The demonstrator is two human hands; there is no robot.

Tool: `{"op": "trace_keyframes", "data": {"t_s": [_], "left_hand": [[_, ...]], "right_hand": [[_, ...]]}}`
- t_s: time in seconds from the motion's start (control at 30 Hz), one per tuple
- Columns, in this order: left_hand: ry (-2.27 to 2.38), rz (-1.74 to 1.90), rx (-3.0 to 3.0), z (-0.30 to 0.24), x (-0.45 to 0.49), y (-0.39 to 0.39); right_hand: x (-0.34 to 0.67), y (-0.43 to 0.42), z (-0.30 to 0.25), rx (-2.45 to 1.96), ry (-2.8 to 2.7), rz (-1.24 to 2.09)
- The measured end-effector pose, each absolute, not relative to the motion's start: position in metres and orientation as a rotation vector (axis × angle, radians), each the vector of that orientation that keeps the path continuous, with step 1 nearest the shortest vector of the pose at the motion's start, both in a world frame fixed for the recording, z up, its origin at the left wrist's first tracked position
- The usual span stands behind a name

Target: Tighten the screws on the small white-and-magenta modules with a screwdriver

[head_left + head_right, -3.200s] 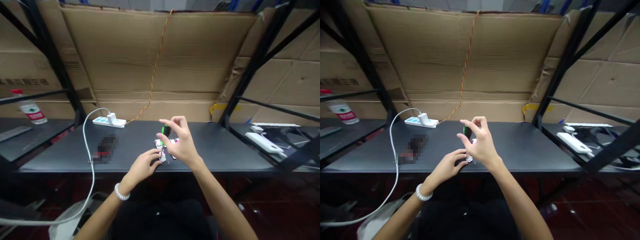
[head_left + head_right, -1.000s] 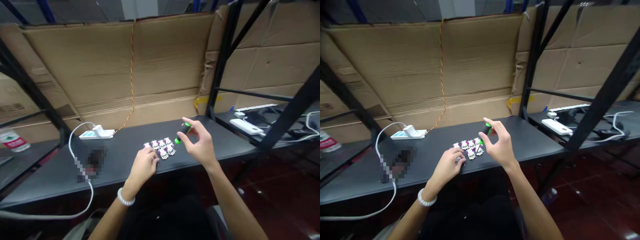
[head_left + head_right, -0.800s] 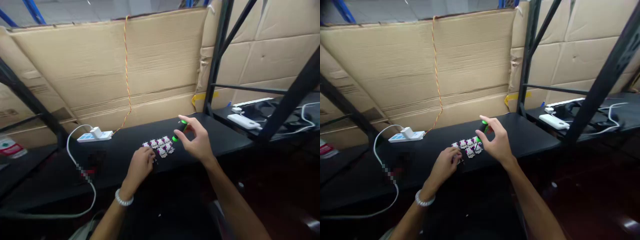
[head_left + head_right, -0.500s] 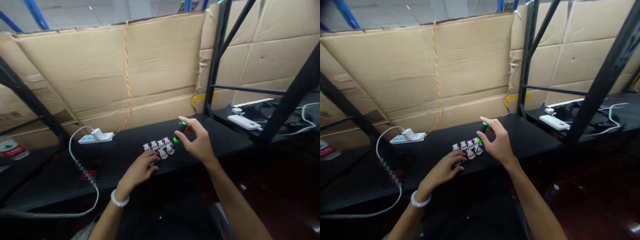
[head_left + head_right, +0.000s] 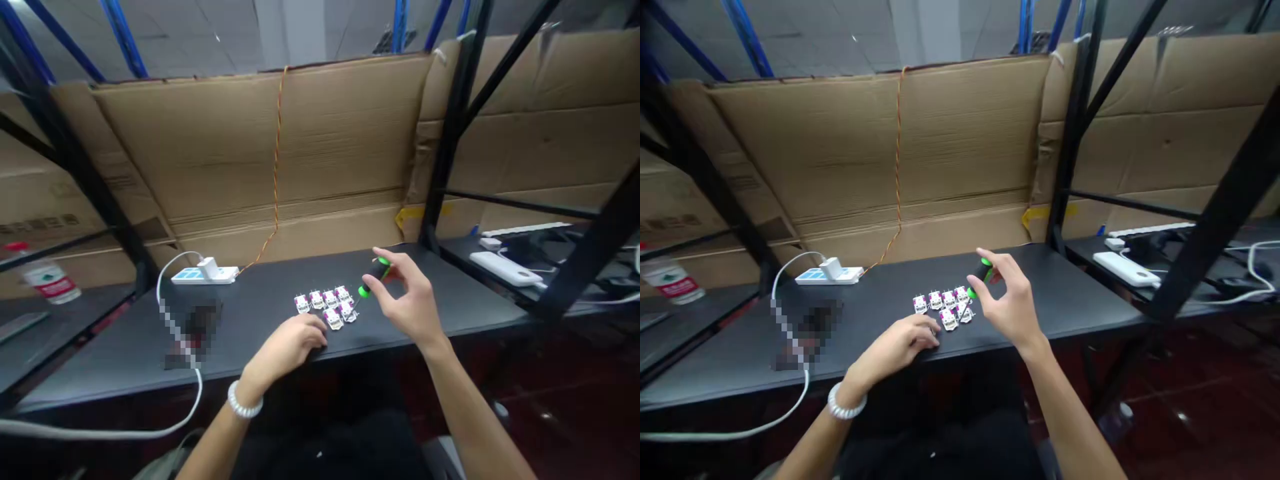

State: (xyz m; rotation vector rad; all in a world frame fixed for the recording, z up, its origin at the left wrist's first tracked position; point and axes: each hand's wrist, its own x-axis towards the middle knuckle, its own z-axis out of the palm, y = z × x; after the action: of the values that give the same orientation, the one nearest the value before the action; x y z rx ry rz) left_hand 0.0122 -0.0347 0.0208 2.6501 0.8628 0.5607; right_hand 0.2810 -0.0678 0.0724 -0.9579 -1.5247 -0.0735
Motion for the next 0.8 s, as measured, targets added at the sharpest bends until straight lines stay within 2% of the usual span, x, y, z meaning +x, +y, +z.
{"op": "trace_keyframes", "data": {"t_s": [0.6, 0.8], "left_hand": [[0.827, 0.623, 2.633, 0.016, 0.012, -0.024], [0.871, 0.665, 2.580, 0.016, 0.012, -0.022]], "right_hand": [[0.295, -0.066, 0.073, -0.924, -1.550, -0.060], [0.327, -0.038, 0.061, -0.760, -1.219, 0.225]]}}
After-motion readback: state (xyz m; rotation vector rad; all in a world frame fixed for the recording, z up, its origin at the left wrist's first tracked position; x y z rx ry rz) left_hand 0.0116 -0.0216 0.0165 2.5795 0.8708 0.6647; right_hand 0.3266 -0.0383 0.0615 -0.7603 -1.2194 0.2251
